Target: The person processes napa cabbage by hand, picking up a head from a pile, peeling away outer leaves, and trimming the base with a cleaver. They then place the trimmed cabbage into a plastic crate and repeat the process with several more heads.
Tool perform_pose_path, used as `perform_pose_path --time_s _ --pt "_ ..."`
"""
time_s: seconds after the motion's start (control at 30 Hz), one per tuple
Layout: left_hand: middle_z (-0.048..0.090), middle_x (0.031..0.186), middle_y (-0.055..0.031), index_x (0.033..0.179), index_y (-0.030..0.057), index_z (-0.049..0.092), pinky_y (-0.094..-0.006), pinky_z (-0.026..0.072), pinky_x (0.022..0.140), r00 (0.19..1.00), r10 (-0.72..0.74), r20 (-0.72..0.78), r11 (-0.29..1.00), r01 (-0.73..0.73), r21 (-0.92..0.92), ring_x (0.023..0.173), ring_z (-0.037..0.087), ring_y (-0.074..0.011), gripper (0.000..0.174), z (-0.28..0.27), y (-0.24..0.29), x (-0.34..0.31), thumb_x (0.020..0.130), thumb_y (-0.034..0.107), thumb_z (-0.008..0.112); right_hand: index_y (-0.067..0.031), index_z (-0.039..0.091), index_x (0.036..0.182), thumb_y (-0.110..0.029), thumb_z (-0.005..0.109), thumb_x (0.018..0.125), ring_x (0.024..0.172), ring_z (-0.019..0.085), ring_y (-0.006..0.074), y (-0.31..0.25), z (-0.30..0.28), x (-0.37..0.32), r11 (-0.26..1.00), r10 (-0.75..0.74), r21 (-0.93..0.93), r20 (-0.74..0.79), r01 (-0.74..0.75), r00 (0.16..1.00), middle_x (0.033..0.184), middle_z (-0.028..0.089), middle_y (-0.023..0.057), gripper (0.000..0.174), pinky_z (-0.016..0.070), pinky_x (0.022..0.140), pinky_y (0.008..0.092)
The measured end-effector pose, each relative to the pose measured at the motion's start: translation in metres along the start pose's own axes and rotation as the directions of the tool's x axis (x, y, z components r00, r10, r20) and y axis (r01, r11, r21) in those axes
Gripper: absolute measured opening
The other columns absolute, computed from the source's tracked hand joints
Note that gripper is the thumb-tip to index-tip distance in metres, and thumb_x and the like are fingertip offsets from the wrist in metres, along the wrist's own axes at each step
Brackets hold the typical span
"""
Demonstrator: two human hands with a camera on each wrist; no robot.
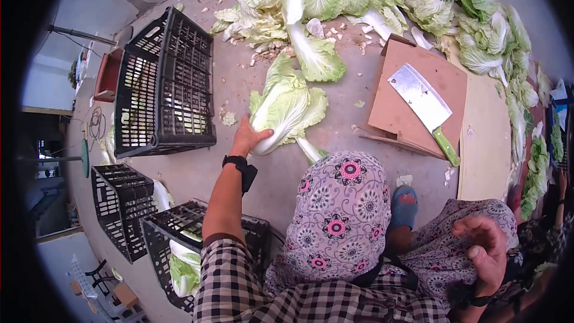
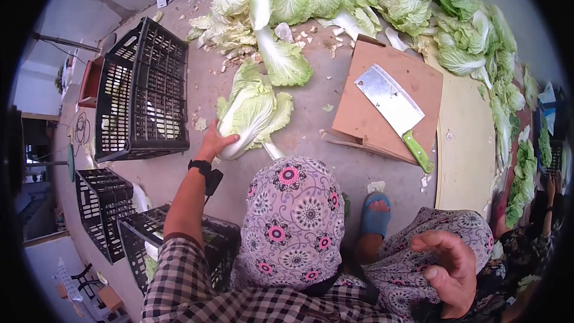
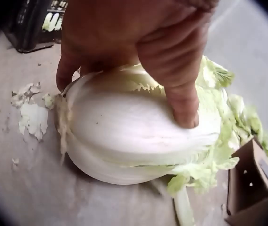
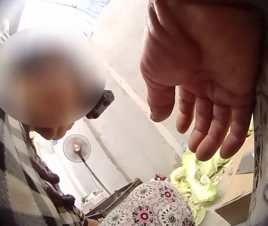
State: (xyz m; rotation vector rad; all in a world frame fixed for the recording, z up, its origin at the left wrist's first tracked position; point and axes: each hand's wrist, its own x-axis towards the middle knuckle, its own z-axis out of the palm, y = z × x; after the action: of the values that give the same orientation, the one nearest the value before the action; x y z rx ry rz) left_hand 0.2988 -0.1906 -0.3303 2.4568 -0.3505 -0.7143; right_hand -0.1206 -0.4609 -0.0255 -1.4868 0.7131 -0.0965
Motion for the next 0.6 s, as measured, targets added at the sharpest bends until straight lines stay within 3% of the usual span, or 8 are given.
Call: perform_pose_path --time_s 0.03,0.13,0.17,0.27,0.3,0.43,0.53,0.6 --pt "0.054 0.113 -0.0214 0.123 -0.0095 0.038 -0.0327 0.0429 0.09 1.0 -0.008 0.001 0.997 0.008 0.075 0.1 0.055 -0.0282 0.091 -0.004 0.009 -0.004 0.059 0.041 0.078 0.0062 0.049 0.11 -0.028 0.066 0.078 0.098 0.055 0.0233 0.0 -0.001 0.0 1.0 -0.001 -0.012 0.003 0.001 1.0 0.102 0.056 0.0163 0.05 0.0402 0.091 0.0368" --pt "0.06 0.103 -0.0157 0.117 -0.0054 0.046 -0.0329 0.0503 0.078 0.975 -0.15 0.164 0.938 0.193 -0.29 0.086 0.062 -0.0237 0.067 -0.02 0.022 0.0 0.071 0.036 0.07 0.0066 0.049 0.11 -0.029 0.067 0.078 0.098 0.055 0.0231 -0.002 0.0 0.004 0.999 0.017 -0.036 0.01 -0.017 1.0 0.102 0.056 0.0159 0.051 0.0404 0.091 0.0361" --pt "0.061 0.102 -0.0109 0.116 -0.0006 0.048 -0.0331 0.0537 0.067 0.962 -0.161 0.22 0.776 0.261 -0.574 0.082 0.063 -0.0191 0.053 -0.02 0.026 -0.007 0.081 0.037 0.059 0.0065 0.049 0.111 -0.029 0.066 0.078 0.098 0.055 0.023 -0.002 -0.001 0.006 0.999 0.001 -0.045 0.031 0.0 1.0 0.103 0.056 0.0158 0.051 0.0406 0.091 0.0359" --pt "0.061 0.103 -0.0081 0.115 0.0034 0.049 -0.0352 0.0543 0.065 0.903 -0.134 0.409 0.615 0.399 -0.68 0.085 0.063 -0.0172 0.047 -0.035 0.04 -0.02 0.084 0.038 0.054 0.0064 0.049 0.111 -0.029 0.066 0.079 0.098 0.055 0.0229 0.002 -0.005 0.002 0.998 -0.043 -0.05 0.093 0.048 0.995 0.104 0.056 0.0156 0.051 0.0415 0.09 0.0353" --pt "0.06 0.103 -0.0084 0.116 0.0059 0.049 -0.0359 0.0544 0.064 0.908 -0.166 0.386 0.555 0.409 -0.724 0.083 0.062 -0.02 0.045 -0.032 0.045 -0.024 0.087 0.04 0.051 0.0064 0.049 0.111 -0.029 0.066 0.079 0.098 0.056 0.0229 0.006 -0.007 0.002 0.996 -0.07 -0.044 0.11 0.075 0.991 0.104 0.056 0.0155 0.051 0.0418 0.09 0.0351" --pt "0.057 0.108 -0.0131 0.117 0.0088 0.049 -0.0398 0.0536 0.063 0.877 0.08 0.474 -0.03 0.478 -0.878 0.083 0.059 -0.0289 0.046 -0.03 0.063 -0.05 0.092 0.046 0.039 0.0042 0.048 0.114 -0.032 0.066 0.079 0.097 0.056 0.0211 0.016 -0.012 0.002 0.985 -0.138 -0.089 0.133 0.15 0.981 0.107 0.056 0.0137 0.054 0.0427 0.088 0.0334" --pt "0.057 0.107 -0.014 0.117 0.0086 0.048 -0.0403 0.0539 0.064 0.882 0.107 0.458 0.04 0.457 -0.889 0.08 0.059 -0.0294 0.047 -0.049 0.105 -0.087 0.091 0.047 0.04 0.002 0.043 0.121 -0.028 0.065 0.079 0.1 0.054 0.0185 0.012 -0.013 -0.002 0.985 -0.147 -0.077 0.122 0.157 0.982 0.114 0.052 0.0127 0.057 0.0416 0.089 0.0315" --pt "0.058 0.104 -0.0141 0.117 0.0074 0.049 -0.0408 0.0545 0.064 0.854 0.257 0.453 0.053 0.455 -0.889 0.081 0.059 -0.0299 0.046 -0.066 0.133 -0.111 0.092 0.045 0.039 0.0013 0.04 0.124 -0.025 0.065 0.079 0.103 0.052 0.0177 0.013 -0.011 -0.004 0.981 -0.183 -0.039 0.106 0.188 0.977 0.117 0.05 0.0132 0.058 0.0408 0.09 0.0309"
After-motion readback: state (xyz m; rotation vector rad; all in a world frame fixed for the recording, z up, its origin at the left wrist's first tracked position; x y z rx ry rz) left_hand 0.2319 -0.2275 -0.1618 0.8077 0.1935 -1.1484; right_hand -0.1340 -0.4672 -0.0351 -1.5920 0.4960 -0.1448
